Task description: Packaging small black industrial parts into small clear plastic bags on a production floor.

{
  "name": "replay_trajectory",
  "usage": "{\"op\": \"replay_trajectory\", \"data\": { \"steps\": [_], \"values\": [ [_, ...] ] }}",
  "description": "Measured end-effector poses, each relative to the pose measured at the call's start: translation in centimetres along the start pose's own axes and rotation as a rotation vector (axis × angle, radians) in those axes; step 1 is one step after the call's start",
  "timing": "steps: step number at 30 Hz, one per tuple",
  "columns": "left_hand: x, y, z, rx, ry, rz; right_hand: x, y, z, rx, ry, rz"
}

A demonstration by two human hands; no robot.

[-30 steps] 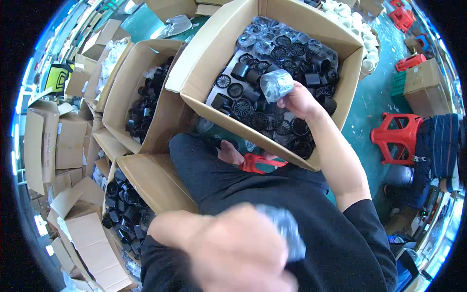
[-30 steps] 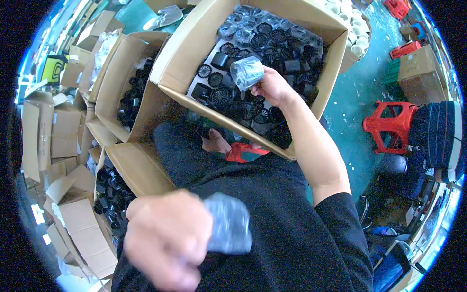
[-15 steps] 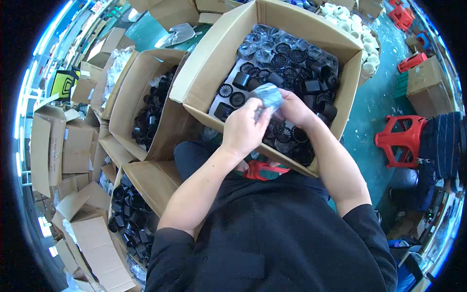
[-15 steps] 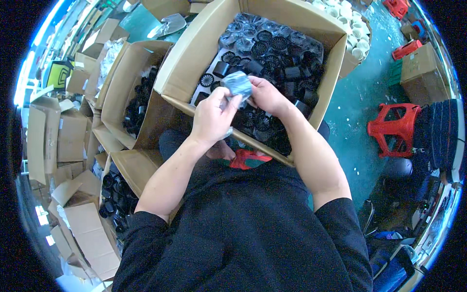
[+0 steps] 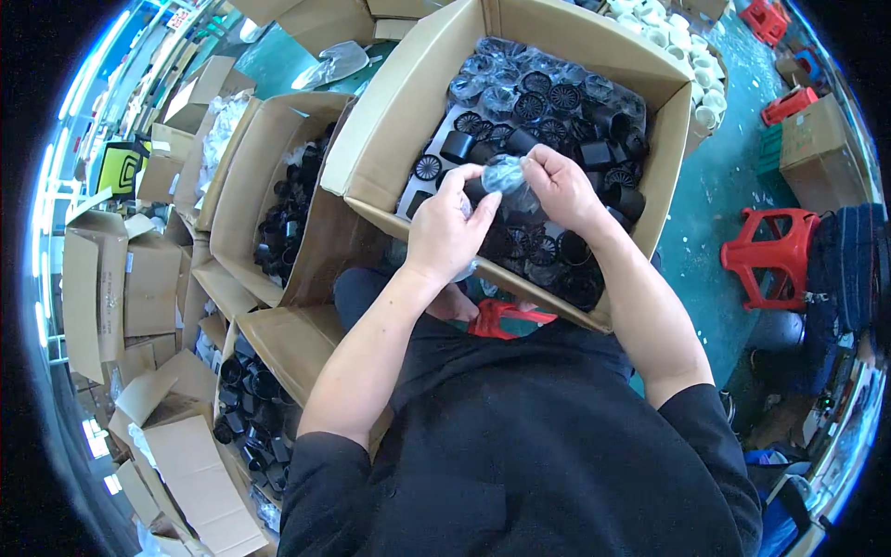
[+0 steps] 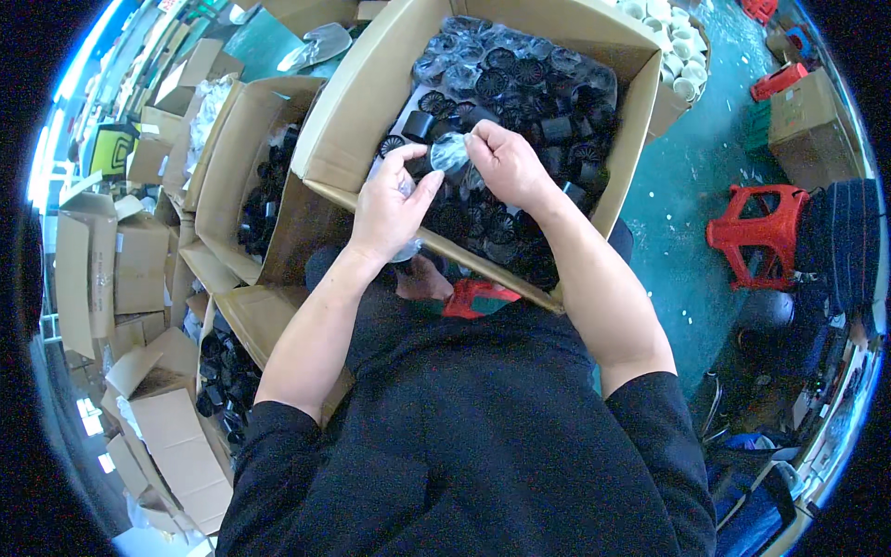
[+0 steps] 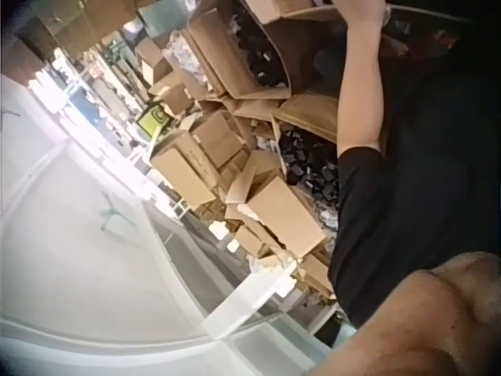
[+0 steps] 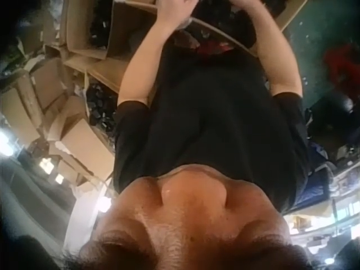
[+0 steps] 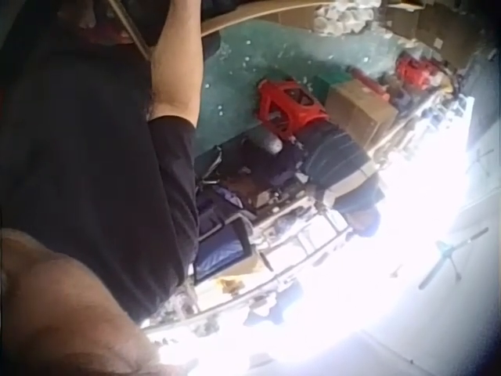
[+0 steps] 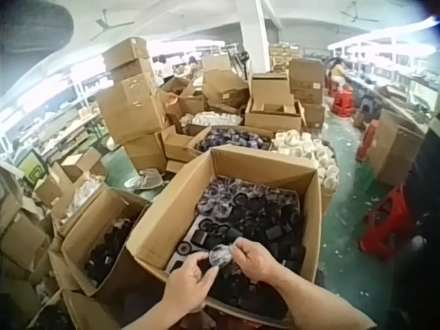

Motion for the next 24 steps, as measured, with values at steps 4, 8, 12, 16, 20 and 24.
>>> {"op": "replay_trajectory", "data": {
  "steps": [4, 8, 12, 16, 20, 24],
  "values": [
    [-0.8, -0.7, 0.3, 0.027, -0.048, 0.024, 0.8, -0.6, 1.2, -0.032, 0.046, 0.088],
    [-1.2, -1.0, 0.6, 0.139, -0.098, 0.029, 1.3, -0.9, 1.8, -0.104, 0.063, 0.118],
    [-1.0, -2.0, 0.6, 0.068, -0.034, 0.255, 1.5, -1.3, 1.3, -0.101, 0.015, 0.167],
    [-1.9, 1.2, 0.5, 0.16, -0.025, -0.085, 0.9, -0.1, 1.1, -0.211, 0.006, -0.001],
    [-2.6, 2.5, 0.1, 0.106, -0.097, -0.066, 0.4, 0.2, -0.2, -0.022, -0.129, -0.033],
    [-3.7, 5.0, 0.6, 0.295, -0.062, -0.267, 0.5, -0.3, -1.6, 0.325, -0.209, 0.049]
  ]
}}
Point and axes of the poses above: each hand's wrist, its own x-axis away from the middle knuckle, its own y-axis out of the back of the hand, z = x × y, the point moved 9 cm from there along -x, towards the middle knuckle, and after that the axes turned 14 degrees about -y, right-handed, at the moved point
